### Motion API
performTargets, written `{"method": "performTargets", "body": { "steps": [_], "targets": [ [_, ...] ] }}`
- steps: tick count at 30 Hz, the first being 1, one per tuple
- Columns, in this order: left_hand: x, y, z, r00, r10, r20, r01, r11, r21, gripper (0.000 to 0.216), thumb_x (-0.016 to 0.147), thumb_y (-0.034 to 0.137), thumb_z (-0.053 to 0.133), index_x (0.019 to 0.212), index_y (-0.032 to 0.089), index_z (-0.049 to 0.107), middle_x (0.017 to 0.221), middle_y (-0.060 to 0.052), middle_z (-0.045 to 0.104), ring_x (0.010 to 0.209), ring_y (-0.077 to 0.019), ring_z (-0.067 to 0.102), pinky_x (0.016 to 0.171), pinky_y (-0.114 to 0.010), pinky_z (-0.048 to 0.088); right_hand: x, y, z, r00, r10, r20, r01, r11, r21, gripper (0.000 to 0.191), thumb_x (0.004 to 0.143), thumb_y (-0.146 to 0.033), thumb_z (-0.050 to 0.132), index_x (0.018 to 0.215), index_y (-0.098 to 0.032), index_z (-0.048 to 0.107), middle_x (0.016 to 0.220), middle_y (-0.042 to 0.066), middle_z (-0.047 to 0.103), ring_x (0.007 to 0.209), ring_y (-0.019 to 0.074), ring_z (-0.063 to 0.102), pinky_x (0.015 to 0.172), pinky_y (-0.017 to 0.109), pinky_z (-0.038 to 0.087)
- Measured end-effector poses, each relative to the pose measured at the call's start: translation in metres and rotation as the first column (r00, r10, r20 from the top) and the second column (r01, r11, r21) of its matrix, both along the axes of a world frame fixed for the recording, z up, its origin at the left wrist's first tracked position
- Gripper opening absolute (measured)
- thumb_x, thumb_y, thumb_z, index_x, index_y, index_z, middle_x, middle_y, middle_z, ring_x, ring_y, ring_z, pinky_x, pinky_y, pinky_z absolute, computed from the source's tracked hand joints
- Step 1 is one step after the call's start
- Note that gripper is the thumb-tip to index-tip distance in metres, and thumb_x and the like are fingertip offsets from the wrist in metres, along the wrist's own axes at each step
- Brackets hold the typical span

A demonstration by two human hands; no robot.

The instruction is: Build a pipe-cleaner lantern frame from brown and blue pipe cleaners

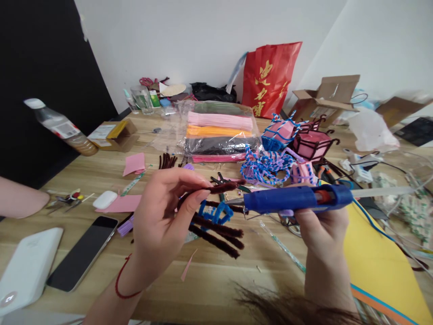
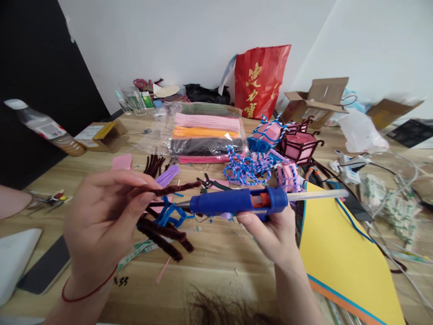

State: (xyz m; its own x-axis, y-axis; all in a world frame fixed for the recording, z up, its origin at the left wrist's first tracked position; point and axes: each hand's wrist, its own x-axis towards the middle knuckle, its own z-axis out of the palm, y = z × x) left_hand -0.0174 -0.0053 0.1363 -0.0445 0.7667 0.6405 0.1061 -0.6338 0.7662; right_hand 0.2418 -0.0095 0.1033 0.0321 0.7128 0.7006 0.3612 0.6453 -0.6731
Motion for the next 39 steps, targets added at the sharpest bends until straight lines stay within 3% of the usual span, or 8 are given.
{"method": "performTargets", "body": {
  "steps": [8, 17, 22, 27, 32, 39],
  "targets": [
    [0.001, 0.001, 0.000, 1.000, 0.023, -0.005, -0.023, 1.000, -0.003, 0.019, 0.095, 0.013, 0.067, 0.107, 0.028, 0.067, 0.096, -0.001, 0.072, 0.088, -0.0160, 0.073, 0.079, -0.029, 0.067, -0.002, -0.003, 0.003, 1.000, -0.003, -0.024, 0.001, 0.997, -0.079, 0.022, 0.089, -0.047, 0.076, 0.088, -0.025, 0.080, 0.078, 0.002, 0.081, 0.059, 0.0207, 0.075, 0.053, 0.029, 0.060],
    [0.001, 0.000, 0.000, 0.999, 0.042, -0.008, -0.042, 0.999, -0.021, 0.026, 0.095, 0.009, 0.065, 0.109, 0.031, 0.067, 0.097, 0.000, 0.070, 0.090, -0.0149, 0.072, 0.079, -0.028, 0.066, 0.005, -0.003, -0.004, 0.997, -0.065, -0.028, 0.063, 0.996, -0.060, 0.018, 0.092, -0.041, 0.073, 0.089, -0.025, 0.079, 0.082, 0.002, 0.082, 0.064, 0.0204, 0.077, 0.057, 0.029, 0.060],
    [0.000, 0.000, 0.000, 0.998, 0.054, -0.022, -0.054, 0.998, -0.007, 0.022, 0.095, 0.011, 0.066, 0.107, 0.029, 0.066, 0.097, 0.000, 0.071, 0.089, -0.0162, 0.072, 0.078, -0.029, 0.067, 0.004, -0.004, -0.005, 0.990, -0.125, -0.057, 0.122, 0.991, -0.057, 0.016, 0.086, -0.041, 0.079, 0.090, -0.025, 0.079, 0.084, 0.003, 0.082, 0.065, 0.0230, 0.077, 0.043, 0.028, 0.051],
    [0.002, 0.000, 0.001, 1.000, 0.024, -0.013, -0.024, 1.000, -0.020, 0.021, 0.095, 0.011, 0.066, 0.106, 0.029, 0.066, 0.096, 0.000, 0.071, 0.088, -0.0157, 0.073, 0.078, -0.028, 0.067, -0.002, -0.004, -0.001, 0.996, -0.082, -0.026, 0.081, 0.996, -0.049, 0.013, 0.087, -0.041, 0.078, 0.087, -0.028, 0.079, 0.080, 0.001, 0.082, 0.066, 0.0227, 0.077, 0.043, 0.028, 0.050],
    [0.002, 0.001, 0.000, 0.999, 0.033, -0.023, -0.034, 0.998, -0.045, 0.017, 0.095, 0.015, 0.067, 0.105, 0.028, 0.065, 0.095, -0.001, 0.072, 0.087, -0.0172, 0.073, 0.077, -0.031, 0.067, -0.004, -0.004, 0.005, 0.999, -0.008, -0.045, 0.006, 0.999, -0.054, 0.019, 0.089, -0.046, 0.076, 0.091, -0.028, 0.079, 0.086, 0.003, 0.082, 0.068, 0.0238, 0.076, 0.059, 0.034, 0.061],
    [0.001, 0.003, -0.001, 0.999, 0.034, -0.019, -0.035, 0.998, -0.043, 0.017, 0.095, 0.014, 0.068, 0.104, 0.028, 0.065, 0.094, -0.001, 0.072, 0.086, -0.0167, 0.073, 0.076, -0.030, 0.067, 0.002, -0.006, -0.001, 0.981, -0.037, -0.190, 0.018, 0.995, -0.099, 0.018, 0.088, -0.043, 0.077, 0.089, -0.025, 0.077, 0.079, 0.001, 0.075, 0.065, 0.0197, 0.069, 0.053, 0.030, 0.053]
  ]
}}
